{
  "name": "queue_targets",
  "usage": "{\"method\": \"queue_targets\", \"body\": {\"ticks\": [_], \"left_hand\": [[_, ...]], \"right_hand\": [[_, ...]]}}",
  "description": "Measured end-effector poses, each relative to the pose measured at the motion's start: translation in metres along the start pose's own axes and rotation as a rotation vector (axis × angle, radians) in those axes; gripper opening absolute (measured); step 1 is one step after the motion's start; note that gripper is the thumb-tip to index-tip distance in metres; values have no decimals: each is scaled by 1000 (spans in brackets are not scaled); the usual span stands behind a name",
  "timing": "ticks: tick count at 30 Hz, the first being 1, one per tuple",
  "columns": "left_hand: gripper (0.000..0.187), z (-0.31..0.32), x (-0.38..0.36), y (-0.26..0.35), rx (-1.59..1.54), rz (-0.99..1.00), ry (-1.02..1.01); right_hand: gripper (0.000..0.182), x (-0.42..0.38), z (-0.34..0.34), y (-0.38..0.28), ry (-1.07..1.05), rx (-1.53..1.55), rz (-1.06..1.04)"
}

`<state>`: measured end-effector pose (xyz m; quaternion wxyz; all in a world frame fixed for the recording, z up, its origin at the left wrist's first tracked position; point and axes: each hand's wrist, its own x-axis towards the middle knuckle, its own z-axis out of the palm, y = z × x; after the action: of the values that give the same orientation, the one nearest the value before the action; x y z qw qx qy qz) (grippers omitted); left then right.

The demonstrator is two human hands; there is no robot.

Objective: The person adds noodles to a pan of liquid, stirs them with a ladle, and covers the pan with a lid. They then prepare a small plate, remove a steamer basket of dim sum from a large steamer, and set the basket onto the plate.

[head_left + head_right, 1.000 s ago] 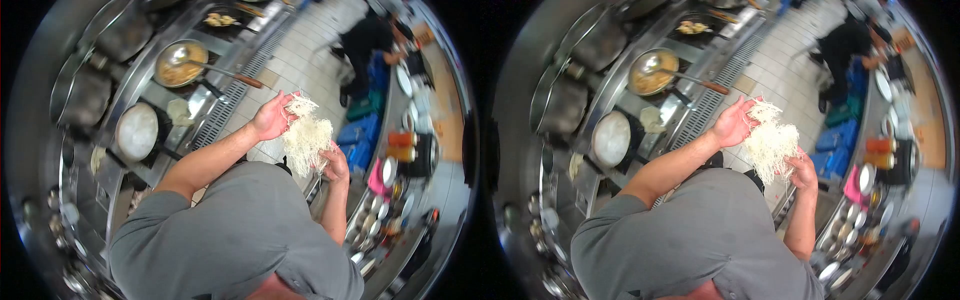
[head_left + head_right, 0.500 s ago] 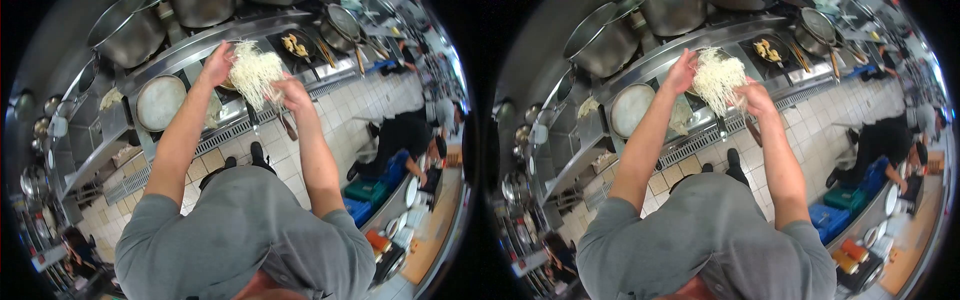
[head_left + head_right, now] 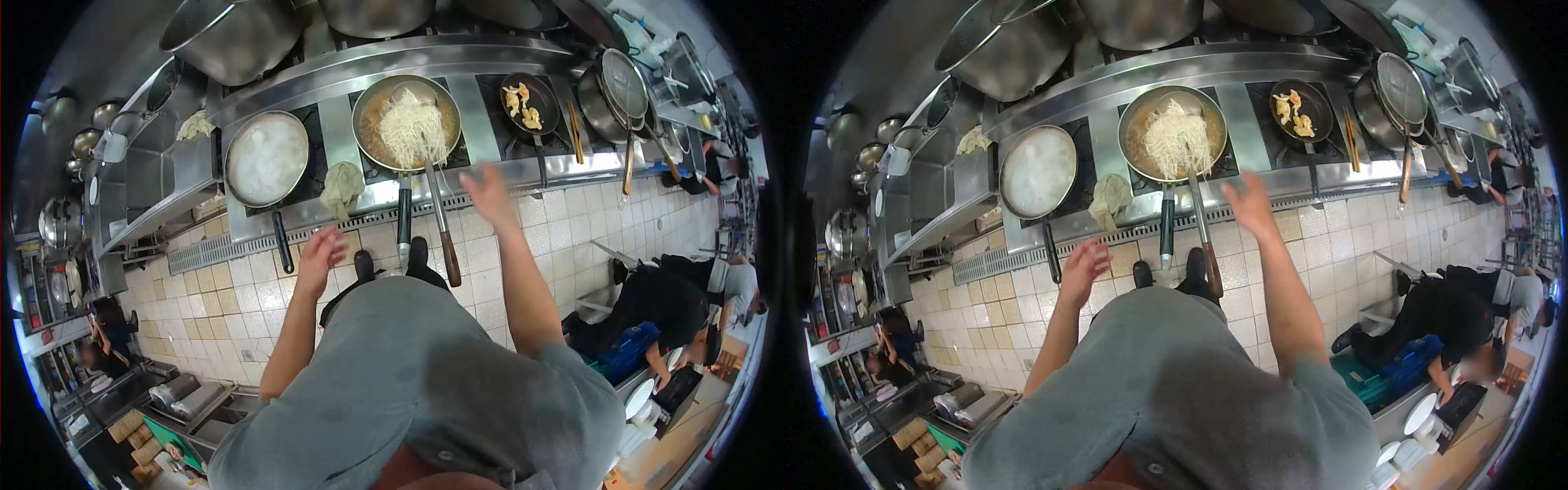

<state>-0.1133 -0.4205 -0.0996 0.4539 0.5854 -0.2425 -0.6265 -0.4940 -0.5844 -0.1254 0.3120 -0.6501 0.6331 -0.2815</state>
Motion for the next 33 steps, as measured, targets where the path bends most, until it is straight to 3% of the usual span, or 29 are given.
{"method": "queue_targets", "body": {"ticks": [2, 4, 5, 8, 9, 11, 13, 15, 16, 21, 25, 27, 29, 31, 33], "left_hand": [[41, -6, -9, -17, -2, -72, 11], [42, -5, -8, -23, 27, -183, 1], [42, -2, -4, -23, 27, -178, -8], [44, -1, 10, -19, 191, -188, -178], [44, -3, 15, -19, 197, -181, -194], [44, -7, 22, -16, 298, -135, -271], [43, -16, 21, -16, 334, -116, -299], [43, -29, 15, -18, 345, -114, -335], [44, -38, 13, -24, 360, -116, -352], [41, -89, -12, -52, 412, -150, -409], [41, -137, -17, -96, 443, -188, -269], [41, -169, -17, -125, 574, -115, -146], [38, -190, -29, -143, 490, -253, 26], [38, -222, -41, -175, 437, -349, 154], [41, -261, -59, -211, 499, -459, 234]], "right_hand": [[61, -54, 0, -5, -425, 702, 706], [49, -88, 2, -38, -745, 1302, 876], [49, -91, 7, -39, -737, 1302, 870], [25, -102, 26, -34, -379, 911, 552], [25, -101, 20, -47, -361, 912, 546], [22, -102, -2, -85, -311, 439, 392], [24, -100, -2, -94, -252, 307, 341], [33, -99, 4, -100, -35, -264, 25], [43, -103, 0, -111, -32, -312, 118], [49, -115, -9, -134, 58, -394, 145], [49, -123, -23, -127, 174, -377, 112], [50, -132, -31, -124, 182, -343, 84], [52, -141, -44, -127, 205, -249, 11], [53, -158, -70, -133, 150, -269, -27], [52, -174, -89, -126, -35, -300, 98]]}}
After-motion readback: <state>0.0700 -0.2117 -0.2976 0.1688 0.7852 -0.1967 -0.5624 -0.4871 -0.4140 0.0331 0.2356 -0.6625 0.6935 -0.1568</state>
